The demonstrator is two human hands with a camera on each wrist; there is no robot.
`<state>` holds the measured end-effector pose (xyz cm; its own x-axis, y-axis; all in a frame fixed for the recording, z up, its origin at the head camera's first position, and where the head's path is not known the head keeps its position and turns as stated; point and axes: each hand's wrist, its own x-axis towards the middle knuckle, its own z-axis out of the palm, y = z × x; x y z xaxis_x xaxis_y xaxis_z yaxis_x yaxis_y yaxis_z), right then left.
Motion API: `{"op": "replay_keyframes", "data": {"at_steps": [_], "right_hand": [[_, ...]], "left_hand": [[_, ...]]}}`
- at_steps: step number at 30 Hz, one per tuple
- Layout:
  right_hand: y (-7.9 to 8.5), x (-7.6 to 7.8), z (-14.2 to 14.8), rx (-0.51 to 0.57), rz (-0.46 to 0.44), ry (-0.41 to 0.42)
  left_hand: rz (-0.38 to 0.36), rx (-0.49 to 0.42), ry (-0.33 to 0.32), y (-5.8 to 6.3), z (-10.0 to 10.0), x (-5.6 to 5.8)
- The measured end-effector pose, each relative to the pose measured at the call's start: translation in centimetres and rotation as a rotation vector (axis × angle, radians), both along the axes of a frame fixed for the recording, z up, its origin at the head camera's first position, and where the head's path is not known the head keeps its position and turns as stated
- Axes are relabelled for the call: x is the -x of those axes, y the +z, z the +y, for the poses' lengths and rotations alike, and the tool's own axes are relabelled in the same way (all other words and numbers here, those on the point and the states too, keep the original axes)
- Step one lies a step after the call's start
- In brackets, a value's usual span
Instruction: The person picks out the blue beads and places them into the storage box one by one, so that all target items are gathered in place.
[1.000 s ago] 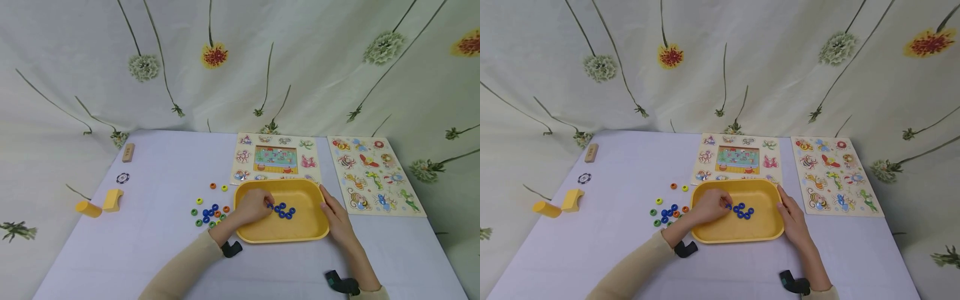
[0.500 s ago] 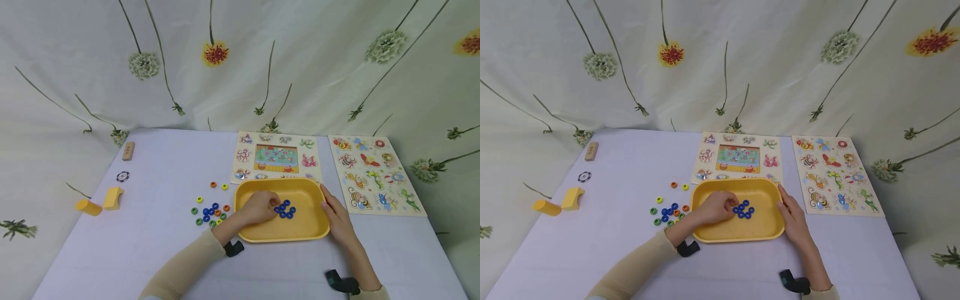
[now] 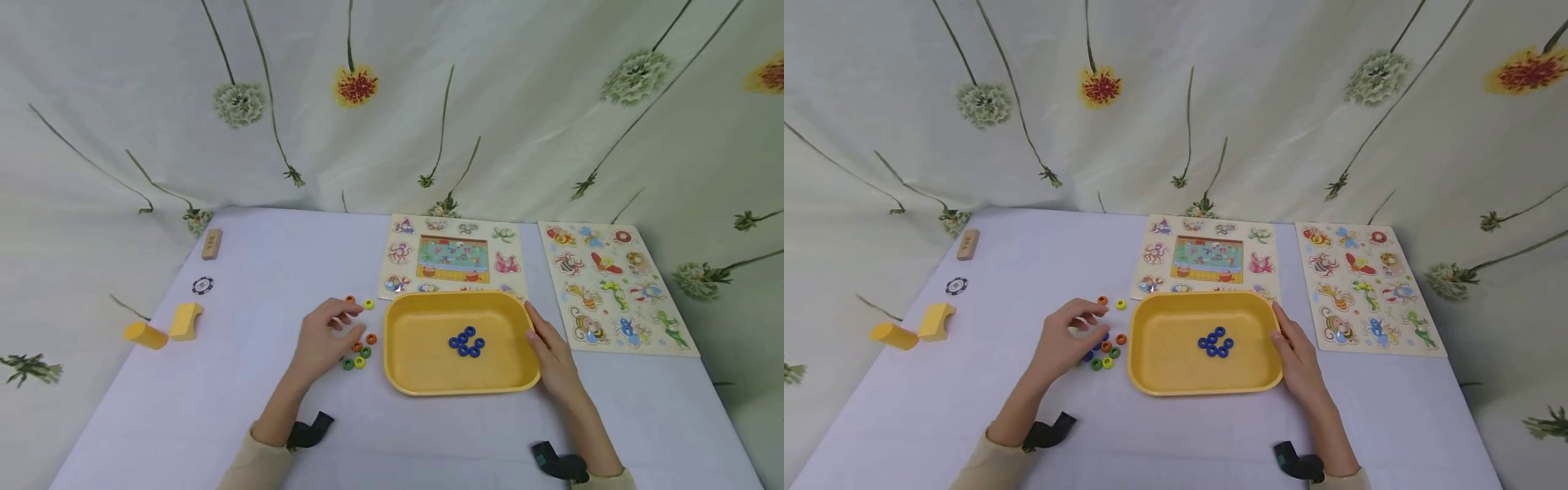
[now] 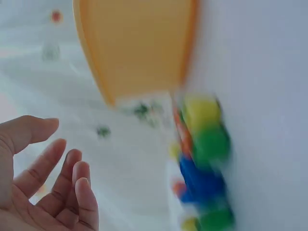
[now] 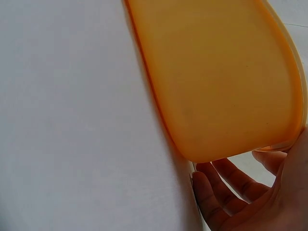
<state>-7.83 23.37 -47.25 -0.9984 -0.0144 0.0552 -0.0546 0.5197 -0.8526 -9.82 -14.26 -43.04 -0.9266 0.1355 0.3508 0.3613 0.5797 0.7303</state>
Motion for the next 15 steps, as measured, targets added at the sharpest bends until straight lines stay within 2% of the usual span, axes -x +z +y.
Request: {"op": "replay_keyframes", "data": {"at_steps": [3,6,8,15], "right_hand": [[0.0,0.0,0.0,0.007,-0.003,-0.002],[-0.1,0.0,-0.1,0.015,-0.002,0.003],[-0.1,0.0,-0.1,0.016,-0.004,0.002],[-0.1,0.0,-0.1,0.018,0.004,-0.001]], "left_hand": [[-0.012,0.022,0.114,-1.3,-3.1,-0.1],[-0.023,0.051,0.163,-2.5,-5.1,-0.1],[-0.035,0.063,0.157,-3.1,-5.7,-0.2],[-0.084,0.093,0.058,-4.3,-6.0,-0.1]]}}
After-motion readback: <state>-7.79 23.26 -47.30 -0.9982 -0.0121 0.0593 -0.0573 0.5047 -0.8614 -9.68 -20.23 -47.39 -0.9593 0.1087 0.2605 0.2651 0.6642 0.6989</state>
